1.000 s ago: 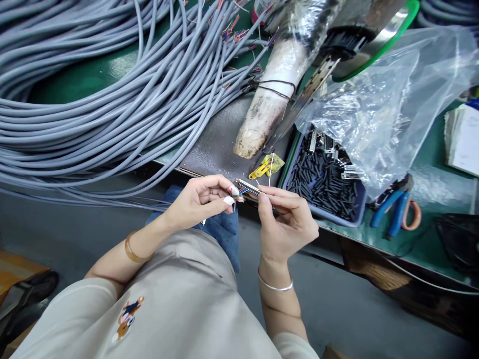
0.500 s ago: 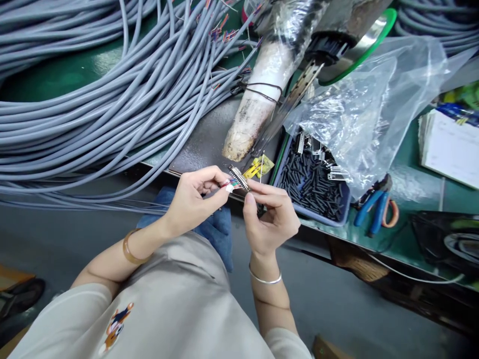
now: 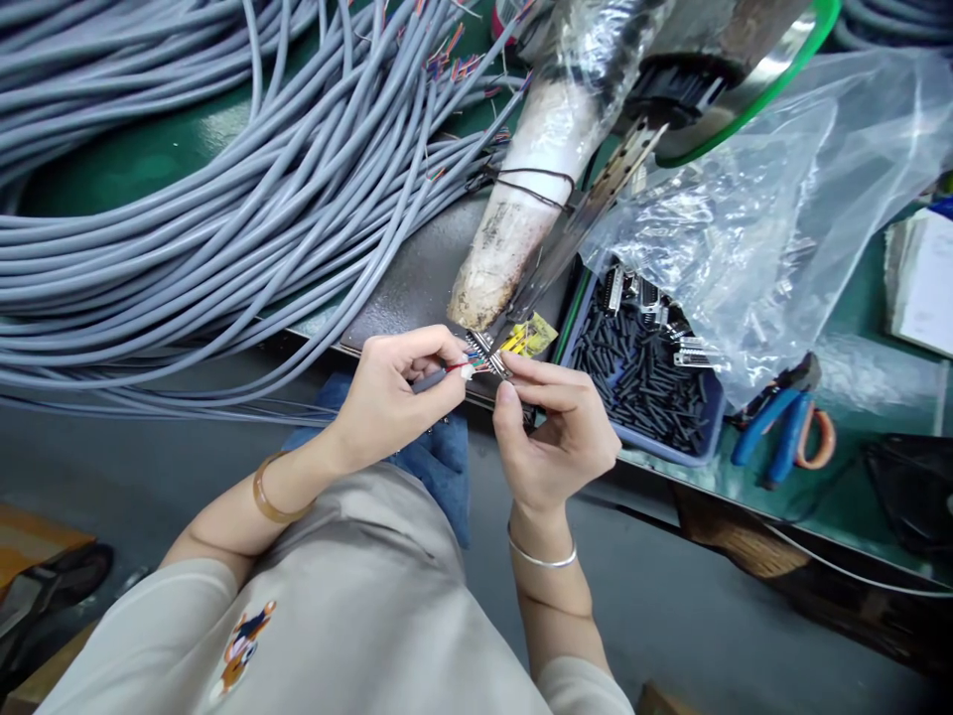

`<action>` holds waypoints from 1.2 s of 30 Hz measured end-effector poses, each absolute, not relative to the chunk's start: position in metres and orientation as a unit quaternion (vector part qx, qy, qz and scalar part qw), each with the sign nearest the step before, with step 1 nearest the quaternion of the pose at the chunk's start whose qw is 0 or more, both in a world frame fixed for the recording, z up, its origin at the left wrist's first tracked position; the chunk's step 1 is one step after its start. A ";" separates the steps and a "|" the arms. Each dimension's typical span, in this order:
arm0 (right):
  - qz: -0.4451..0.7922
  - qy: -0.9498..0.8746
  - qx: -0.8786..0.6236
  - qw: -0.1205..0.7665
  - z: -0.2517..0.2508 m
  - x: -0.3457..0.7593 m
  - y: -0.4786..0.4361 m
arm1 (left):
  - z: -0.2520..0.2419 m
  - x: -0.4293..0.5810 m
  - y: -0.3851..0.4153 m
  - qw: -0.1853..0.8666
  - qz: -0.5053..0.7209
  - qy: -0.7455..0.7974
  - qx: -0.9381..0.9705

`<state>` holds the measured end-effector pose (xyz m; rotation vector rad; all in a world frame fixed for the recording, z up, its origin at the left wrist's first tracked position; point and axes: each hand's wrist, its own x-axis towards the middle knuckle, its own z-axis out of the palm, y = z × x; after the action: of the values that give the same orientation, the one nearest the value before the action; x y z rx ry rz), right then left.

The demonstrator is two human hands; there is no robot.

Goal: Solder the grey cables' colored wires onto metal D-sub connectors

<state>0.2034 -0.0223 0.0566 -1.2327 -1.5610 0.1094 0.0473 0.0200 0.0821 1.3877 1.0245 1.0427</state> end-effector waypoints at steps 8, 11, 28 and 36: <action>0.041 -0.661 -0.519 0.540 0.064 0.203 -0.018 | 0.086 0.047 0.021 0.524 0.449 0.433 0.580; 0.028 -0.666 -0.524 0.529 0.066 0.203 -0.019 | 0.088 0.047 0.022 0.527 0.448 0.434 0.577; 0.016 -0.679 -0.528 0.510 0.066 0.204 -0.015 | 0.087 0.046 0.024 0.525 0.438 0.439 0.583; -0.004 -0.682 -0.528 0.506 0.069 0.201 -0.018 | 0.092 0.044 0.026 0.557 0.406 0.442 0.575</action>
<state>0.2008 -0.0177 0.0686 -1.2730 -1.6452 -0.0088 0.0442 0.0264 0.0918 1.3566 1.0420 0.9575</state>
